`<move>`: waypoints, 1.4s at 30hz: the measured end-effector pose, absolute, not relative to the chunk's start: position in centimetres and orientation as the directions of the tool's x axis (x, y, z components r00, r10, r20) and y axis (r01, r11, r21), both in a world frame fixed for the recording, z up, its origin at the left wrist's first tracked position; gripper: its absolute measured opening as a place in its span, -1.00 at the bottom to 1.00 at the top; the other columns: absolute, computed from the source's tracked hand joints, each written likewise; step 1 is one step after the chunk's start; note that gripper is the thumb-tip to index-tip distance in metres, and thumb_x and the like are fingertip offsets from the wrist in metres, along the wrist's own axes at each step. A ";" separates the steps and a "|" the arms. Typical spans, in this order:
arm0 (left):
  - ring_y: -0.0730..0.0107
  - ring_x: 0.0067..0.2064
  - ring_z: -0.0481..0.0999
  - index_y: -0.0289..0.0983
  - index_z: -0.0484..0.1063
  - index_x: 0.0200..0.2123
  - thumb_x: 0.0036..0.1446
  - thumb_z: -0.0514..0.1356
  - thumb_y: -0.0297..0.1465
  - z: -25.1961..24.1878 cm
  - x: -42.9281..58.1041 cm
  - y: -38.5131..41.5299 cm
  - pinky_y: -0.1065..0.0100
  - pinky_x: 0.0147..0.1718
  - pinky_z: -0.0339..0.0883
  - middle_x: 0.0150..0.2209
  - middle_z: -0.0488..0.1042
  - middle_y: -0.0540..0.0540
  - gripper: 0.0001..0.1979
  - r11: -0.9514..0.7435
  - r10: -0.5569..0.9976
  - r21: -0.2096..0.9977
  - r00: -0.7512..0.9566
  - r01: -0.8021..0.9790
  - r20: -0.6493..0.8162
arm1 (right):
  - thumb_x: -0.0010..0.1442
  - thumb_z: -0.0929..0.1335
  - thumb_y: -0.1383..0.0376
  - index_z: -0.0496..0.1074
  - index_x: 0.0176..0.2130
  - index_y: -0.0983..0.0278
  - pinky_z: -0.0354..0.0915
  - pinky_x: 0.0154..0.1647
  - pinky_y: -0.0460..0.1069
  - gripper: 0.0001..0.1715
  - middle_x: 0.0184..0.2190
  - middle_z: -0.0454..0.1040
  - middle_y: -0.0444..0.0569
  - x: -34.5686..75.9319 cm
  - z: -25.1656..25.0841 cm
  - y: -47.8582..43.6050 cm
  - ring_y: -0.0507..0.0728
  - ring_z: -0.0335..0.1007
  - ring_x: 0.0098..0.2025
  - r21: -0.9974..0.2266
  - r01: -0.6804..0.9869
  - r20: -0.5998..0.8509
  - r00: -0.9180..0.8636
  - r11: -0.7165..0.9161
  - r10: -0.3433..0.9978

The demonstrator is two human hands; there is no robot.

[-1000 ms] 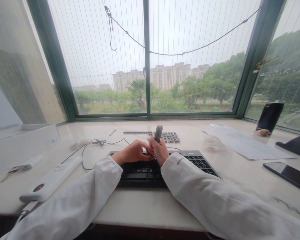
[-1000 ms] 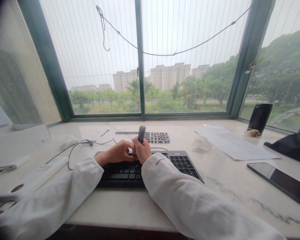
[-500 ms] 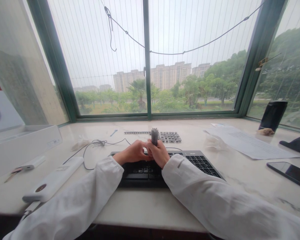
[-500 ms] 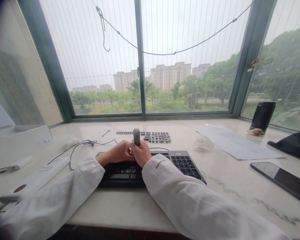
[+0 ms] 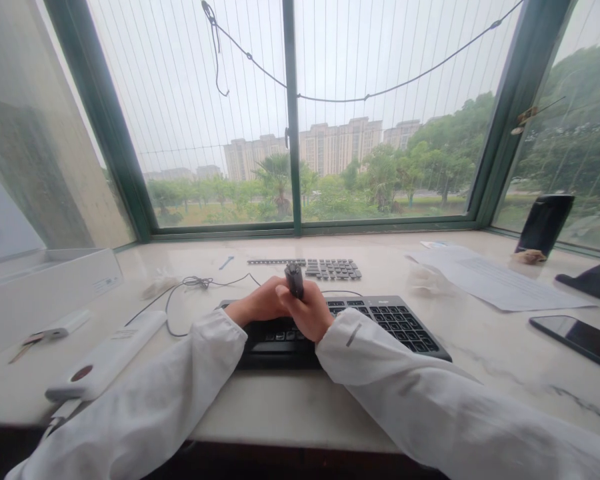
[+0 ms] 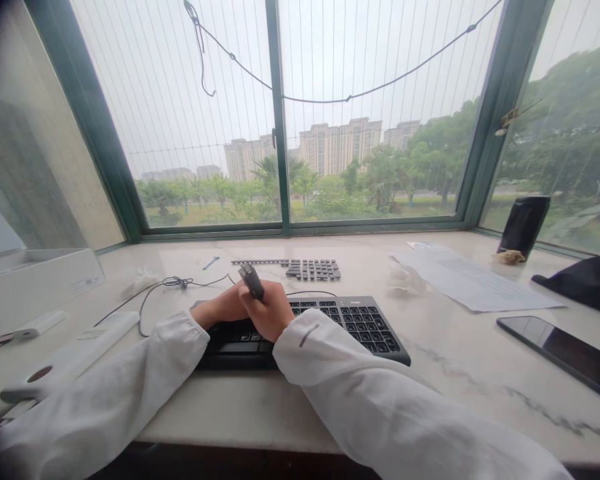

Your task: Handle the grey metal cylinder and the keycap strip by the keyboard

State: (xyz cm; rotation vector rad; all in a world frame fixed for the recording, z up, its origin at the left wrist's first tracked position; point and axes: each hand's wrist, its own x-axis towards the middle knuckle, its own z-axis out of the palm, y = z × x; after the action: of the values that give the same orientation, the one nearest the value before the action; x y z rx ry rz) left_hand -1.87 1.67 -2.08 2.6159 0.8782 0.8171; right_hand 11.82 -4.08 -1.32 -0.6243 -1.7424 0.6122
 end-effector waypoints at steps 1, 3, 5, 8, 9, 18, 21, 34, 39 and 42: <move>0.47 -0.43 0.38 -0.35 0.47 -0.47 -0.04 0.26 -0.32 -2.0 -1.8 1.5 0.46 -0.41 0.30 -0.46 0.50 -0.03 -0.83 -0.794 0.606 0.377 0.665 0.476 0.437 | 0.13 0.22 0.19 0.08 -0.62 0.26 0.01 -0.49 -0.08 -0.64 -0.65 0.07 -0.20 12.0 -1.2 -3.9 -0.02 0.01 -0.54 -0.695 0.104 0.690 -0.182 0.711 0.701; 0.48 -0.44 0.39 -0.34 0.48 -0.45 -0.04 0.28 -0.30 -1.8 -1.6 1.1 0.46 -0.41 0.29 -0.46 0.51 -0.03 -0.81 -0.816 0.578 0.329 0.690 0.475 0.436 | 0.14 0.22 0.16 0.06 -0.62 0.25 0.01 -0.50 -0.08 -0.61 -0.68 0.06 -0.21 12.6 -0.6 -3.4 -0.02 0.02 -0.56 -0.731 0.121 0.666 -0.085 0.671 0.741; 0.49 -0.44 0.42 -0.32 0.50 -0.43 0.00 0.26 -0.31 -1.4 -1.4 0.6 0.46 -0.39 0.30 -0.44 0.53 -0.02 -0.83 -0.831 0.556 0.301 0.712 0.467 0.428 | 0.14 0.22 0.13 0.05 -0.62 0.24 -0.01 -0.52 -0.08 -0.59 -0.70 0.05 -0.22 13.8 0.2 -2.6 -0.02 0.02 -0.58 -0.765 0.176 0.627 -0.012 0.619 0.779; 0.49 -0.41 0.46 -0.28 0.51 -0.40 0.02 0.26 -0.33 -0.7 -1.4 0.1 0.45 -0.33 0.31 -0.42 0.54 0.00 -0.87 -0.837 0.546 0.249 0.704 0.488 0.455 | 0.14 0.22 0.09 0.11 -0.62 0.25 -0.04 -0.53 -0.06 -0.58 -0.70 0.12 -0.20 15.9 1.6 -1.3 -0.01 0.04 -0.58 -0.790 0.364 0.536 0.016 0.494 0.844; 0.49 -0.41 0.46 -0.28 0.51 -0.40 0.02 0.27 -0.34 -0.5 -1.5 0.0 0.44 -0.32 0.31 -0.42 0.54 0.00 -0.88 -0.832 0.549 0.232 0.688 0.503 0.475 | 0.14 0.22 0.07 0.14 -0.62 0.25 -0.03 -0.52 -0.06 -0.56 -0.69 0.18 -0.17 16.6 1.9 -0.8 0.00 0.07 -0.57 -0.784 0.430 0.496 0.001 0.448 0.868; 0.36 -0.31 0.53 -0.25 0.45 -0.37 0.03 0.23 -0.37 -0.4 -1.9 0.3 0.36 -0.26 0.36 -0.33 0.55 -0.06 -0.92 -0.776 0.549 0.095 0.594 0.623 0.588 | 0.05 0.33 -0.03 0.45 -0.56 0.29 0.11 -0.41 -0.06 -0.55 -0.59 0.40 -0.08 18.4 0.7 1.2 0.08 0.32 -0.45 -0.614 0.695 0.242 -0.286 0.374 0.927; 0.33 -0.29 0.53 -0.25 0.43 -0.38 0.03 0.22 -0.36 -0.5 -1.9 0.2 0.34 -0.26 0.37 -0.30 0.54 -0.08 -0.92 -0.764 0.548 0.065 0.592 0.642 0.591 | -0.02 0.39 -0.01 0.50 -0.53 0.29 0.13 -0.40 -0.07 -0.59 -0.62 0.40 -0.10 18.0 0.5 0.8 0.08 0.34 -0.45 -0.608 0.700 0.206 -0.315 0.374 0.926; 0.39 -0.31 0.52 -0.23 0.45 -0.34 0.08 0.21 -0.30 -0.7 -1.7 0.6 0.38 -0.26 0.34 -0.29 0.54 -0.04 -0.87 -0.749 0.570 0.086 0.574 0.656 0.588 | 0.09 0.34 0.05 0.55 -0.43 0.27 0.19 -0.40 -0.07 -0.64 -0.52 0.48 -0.04 18.2 0.3 1.2 0.11 0.42 -0.39 -0.542 0.762 0.189 -0.298 0.353 0.936; 0.34 -0.28 0.52 -0.21 0.47 -0.32 0.08 0.20 -0.28 -0.7 -2.3 1.4 0.36 -0.22 0.33 -0.27 0.55 -0.01 -0.86 -0.675 0.629 0.081 0.515 0.734 0.583 | 0.13 0.29 0.10 0.54 -0.32 0.29 0.28 -0.37 0.02 -0.64 -0.34 0.54 0.15 19.0 0.5 1.3 0.24 0.48 -0.31 -0.222 0.936 0.243 -0.219 0.274 0.945; 0.31 -0.25 0.53 -0.20 0.48 -0.30 0.10 0.19 -0.25 -0.5 -2.8 1.7 0.35 -0.21 0.33 -0.25 0.56 -0.02 -0.83 -0.613 0.671 0.067 0.474 0.787 0.570 | 0.11 0.31 0.17 0.53 -0.24 0.29 0.33 -0.31 0.08 -0.69 -0.27 0.53 0.19 19.1 0.5 1.0 0.30 0.49 -0.23 -0.081 0.959 0.218 -0.250 0.272 0.944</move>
State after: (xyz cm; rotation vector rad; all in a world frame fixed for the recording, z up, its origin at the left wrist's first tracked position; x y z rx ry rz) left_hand -2.78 1.66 -0.50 2.8678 1.4396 0.9527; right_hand 19.14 1.00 0.48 -1.7679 -2.3187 -0.0999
